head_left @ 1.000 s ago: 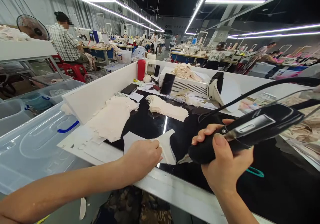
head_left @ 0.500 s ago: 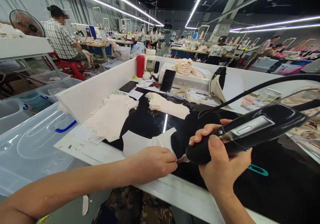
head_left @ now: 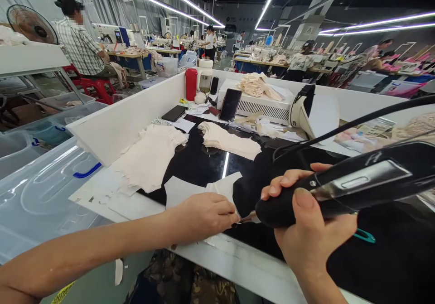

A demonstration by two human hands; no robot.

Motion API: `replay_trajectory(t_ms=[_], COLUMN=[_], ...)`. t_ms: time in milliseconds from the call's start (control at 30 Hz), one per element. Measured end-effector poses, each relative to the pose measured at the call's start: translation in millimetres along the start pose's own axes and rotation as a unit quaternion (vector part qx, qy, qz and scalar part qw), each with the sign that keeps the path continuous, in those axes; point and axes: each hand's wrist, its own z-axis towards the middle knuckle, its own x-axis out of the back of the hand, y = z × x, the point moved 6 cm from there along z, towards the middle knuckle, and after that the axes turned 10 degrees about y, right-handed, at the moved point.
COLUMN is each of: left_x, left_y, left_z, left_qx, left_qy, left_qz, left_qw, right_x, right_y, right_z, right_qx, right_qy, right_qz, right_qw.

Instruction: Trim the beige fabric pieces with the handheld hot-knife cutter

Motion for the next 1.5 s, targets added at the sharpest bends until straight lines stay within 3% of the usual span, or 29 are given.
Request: replay_trajectory(t_ms=[200, 400, 833, 1000, 1500], left_x=[2.2, 8.7, 7.4, 9.6, 3.6], left_y=[1.7, 4.1, -2.8, -2.1, -5.4], left_z=[-1.8, -2.8, -8.5, -8.1, -12.8], left_qx=[-0.005, -0.028, 0.050, 0.050, 0.073], left_qy=[0.000, 0.035, -0.010, 0.015, -0.005], left_qz=[0.033, 0.053, 0.001, -0.022, -0.022], left_qw=[0.999, 0.998, 0.999, 0.998, 0.997], right_x=[1.9, -0.5, -3.3, -6.1, -10.4], right_y=[-1.7, -3.7, -8.1, -5.7, 5.5], right_z=[-0.4, -1.2, -0.9, 7.2, 11.9], right_qx=[-0.001, -0.004, -0.008, -0.005, -0.004], right_qy=[0.004, 0.011, 0.019, 0.027, 0.032], right_qz=[-0.011, -0.019, -0.035, -0.023, -0.027], right_qw=[1.000, 1.000, 0.999, 0.999, 0.999])
